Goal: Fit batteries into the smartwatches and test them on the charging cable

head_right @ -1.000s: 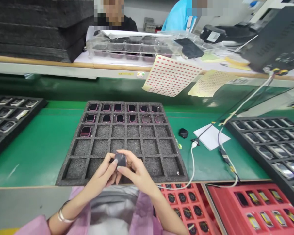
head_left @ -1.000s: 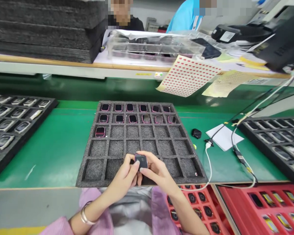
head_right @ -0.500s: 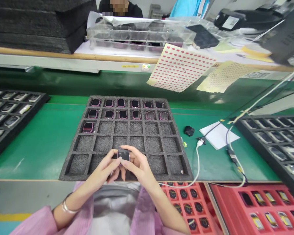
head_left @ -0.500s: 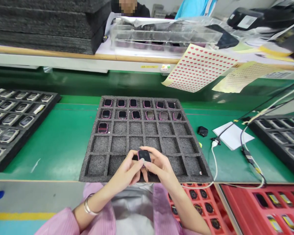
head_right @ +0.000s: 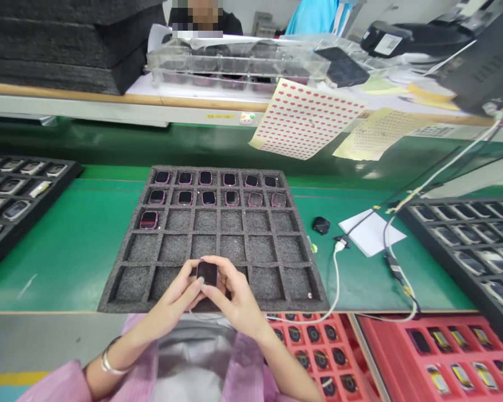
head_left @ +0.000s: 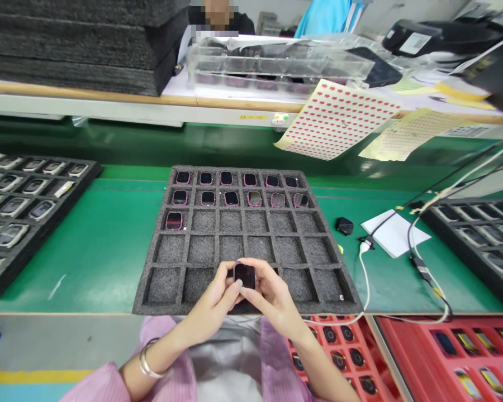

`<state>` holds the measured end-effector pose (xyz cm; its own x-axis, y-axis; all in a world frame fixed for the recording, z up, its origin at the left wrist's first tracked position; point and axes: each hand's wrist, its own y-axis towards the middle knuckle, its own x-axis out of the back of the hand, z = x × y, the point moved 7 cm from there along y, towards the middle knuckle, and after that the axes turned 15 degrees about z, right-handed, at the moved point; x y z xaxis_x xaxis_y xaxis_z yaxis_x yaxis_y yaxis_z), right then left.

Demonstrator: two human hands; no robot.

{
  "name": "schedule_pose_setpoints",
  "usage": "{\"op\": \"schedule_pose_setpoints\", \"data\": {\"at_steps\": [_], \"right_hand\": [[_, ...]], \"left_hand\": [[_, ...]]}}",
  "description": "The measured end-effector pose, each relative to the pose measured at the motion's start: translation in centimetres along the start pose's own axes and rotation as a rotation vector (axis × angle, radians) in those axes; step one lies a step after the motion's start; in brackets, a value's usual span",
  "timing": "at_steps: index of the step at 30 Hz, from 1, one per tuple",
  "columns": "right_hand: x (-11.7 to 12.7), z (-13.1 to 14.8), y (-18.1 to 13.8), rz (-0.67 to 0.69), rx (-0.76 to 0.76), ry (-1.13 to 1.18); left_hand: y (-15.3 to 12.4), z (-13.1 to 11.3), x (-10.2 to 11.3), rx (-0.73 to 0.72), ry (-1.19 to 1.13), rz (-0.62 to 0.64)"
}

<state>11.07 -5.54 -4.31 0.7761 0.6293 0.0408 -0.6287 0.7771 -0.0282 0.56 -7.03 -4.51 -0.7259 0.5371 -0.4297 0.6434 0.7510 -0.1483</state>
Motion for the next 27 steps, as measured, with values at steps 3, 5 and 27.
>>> {"op": "schedule_pose_setpoints", "data": {"at_steps": [3, 5, 27], "right_hand": [[0.1, 0.0, -0.1, -0.004, -0.015, -0.038], [0.1, 0.1, -0.2, -0.004, -0.023, -0.048], [-0.2, 0.9, -0.4, 0.045, -0.016, -0.099]], "left_hand": [[-0.1, 0.1, 0.1, -0.024, 0.003, -0.002], [-0.2, 0.2, 0.2, -0.028, 0.008, -0.018], [-0.5, 1.8, 0.4, 0.009, -0.06, -0.233]]}}
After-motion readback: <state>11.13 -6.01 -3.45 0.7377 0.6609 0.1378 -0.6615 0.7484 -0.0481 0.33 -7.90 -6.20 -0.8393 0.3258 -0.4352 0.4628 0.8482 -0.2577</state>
